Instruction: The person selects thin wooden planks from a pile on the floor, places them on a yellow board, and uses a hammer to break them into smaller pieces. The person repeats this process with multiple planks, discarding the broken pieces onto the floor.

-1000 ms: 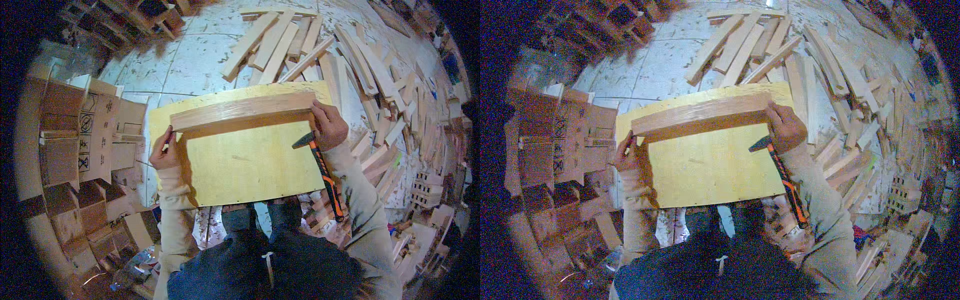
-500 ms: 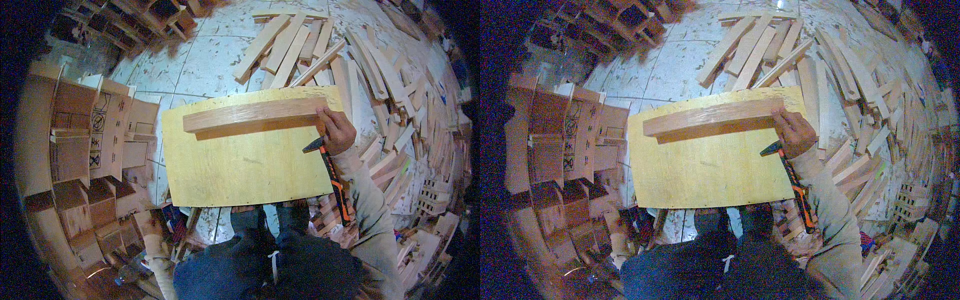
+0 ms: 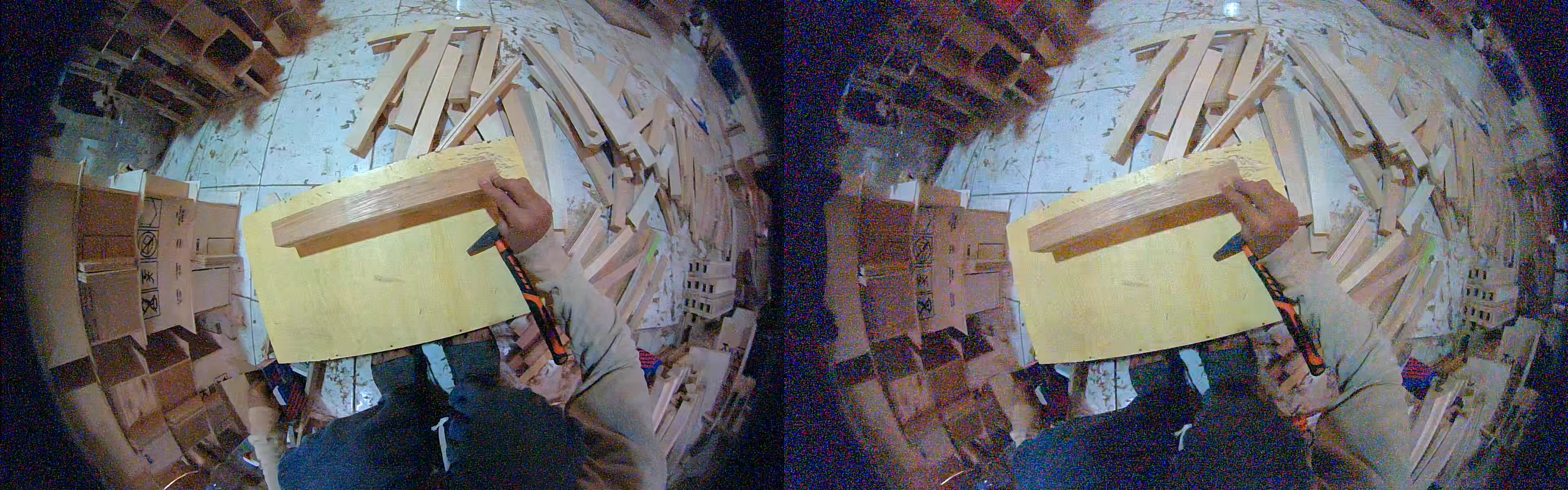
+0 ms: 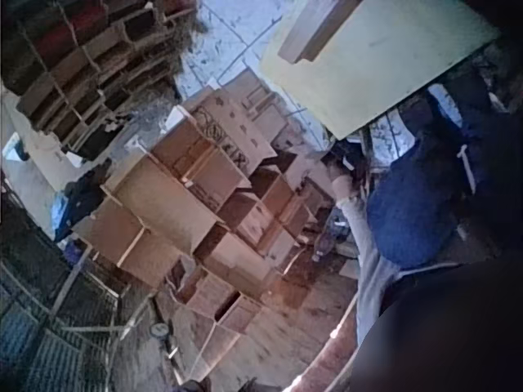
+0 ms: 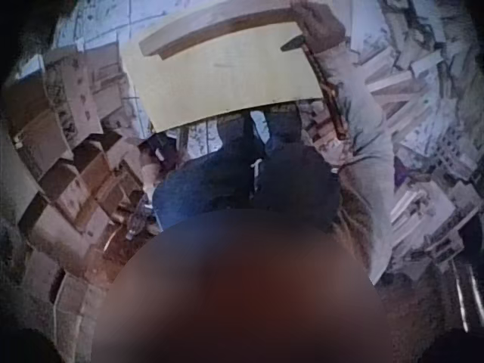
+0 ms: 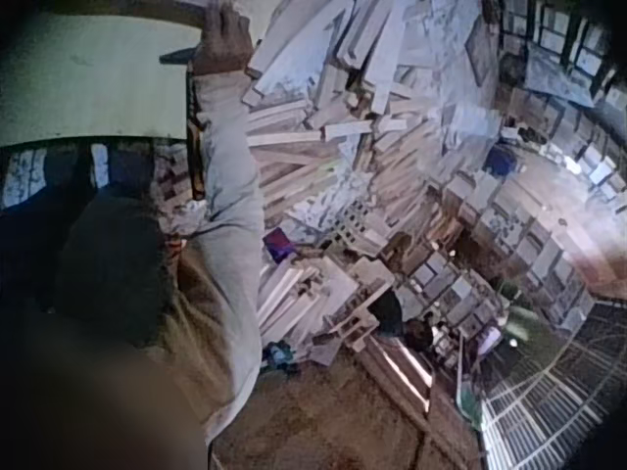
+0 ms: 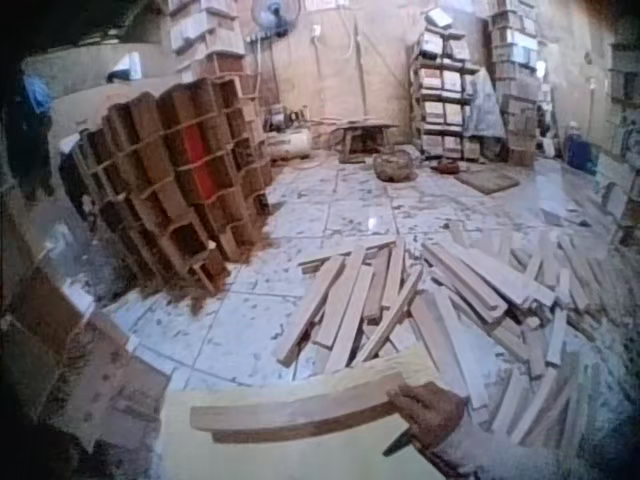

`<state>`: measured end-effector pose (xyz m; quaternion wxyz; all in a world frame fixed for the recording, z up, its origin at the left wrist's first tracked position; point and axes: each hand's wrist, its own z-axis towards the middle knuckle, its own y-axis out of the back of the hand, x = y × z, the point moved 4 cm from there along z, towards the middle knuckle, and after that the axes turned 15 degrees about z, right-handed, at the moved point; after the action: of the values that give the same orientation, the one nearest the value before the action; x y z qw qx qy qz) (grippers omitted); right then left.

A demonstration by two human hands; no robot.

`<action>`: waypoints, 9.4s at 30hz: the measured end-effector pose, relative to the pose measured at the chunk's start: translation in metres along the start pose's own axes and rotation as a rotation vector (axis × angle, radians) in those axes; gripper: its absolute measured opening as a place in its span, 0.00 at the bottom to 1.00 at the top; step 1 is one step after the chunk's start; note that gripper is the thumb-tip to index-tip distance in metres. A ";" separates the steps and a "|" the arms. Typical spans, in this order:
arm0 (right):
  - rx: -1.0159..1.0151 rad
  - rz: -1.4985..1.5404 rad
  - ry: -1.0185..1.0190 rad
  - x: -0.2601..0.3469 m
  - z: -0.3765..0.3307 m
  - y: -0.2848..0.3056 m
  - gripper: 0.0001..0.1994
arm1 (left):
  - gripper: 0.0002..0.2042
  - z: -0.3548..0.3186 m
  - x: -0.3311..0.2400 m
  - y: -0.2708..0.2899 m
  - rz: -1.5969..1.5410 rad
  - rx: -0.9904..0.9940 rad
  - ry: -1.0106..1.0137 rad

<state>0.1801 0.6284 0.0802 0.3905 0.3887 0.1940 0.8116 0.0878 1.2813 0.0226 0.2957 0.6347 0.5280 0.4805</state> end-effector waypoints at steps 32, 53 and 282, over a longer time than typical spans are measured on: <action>0.186 -0.131 -0.740 0.056 -0.083 0.038 0.17 | 0.09 0.085 -0.484 0.261 -1.074 -0.593 -1.009; 0.073 0.356 -1.412 0.066 -0.111 0.079 0.21 | 0.09 0.077 -0.495 0.254 -0.857 -0.892 -1.139; -0.008 1.750 -0.622 0.118 0.021 0.082 0.22 | 0.25 0.123 -0.402 0.213 -1.303 -0.217 -0.876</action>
<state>0.1104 0.6701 0.2005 -0.3249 0.5956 -0.2846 0.6773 0.2913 0.8569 0.0458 0.7587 0.2967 0.5789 -0.0343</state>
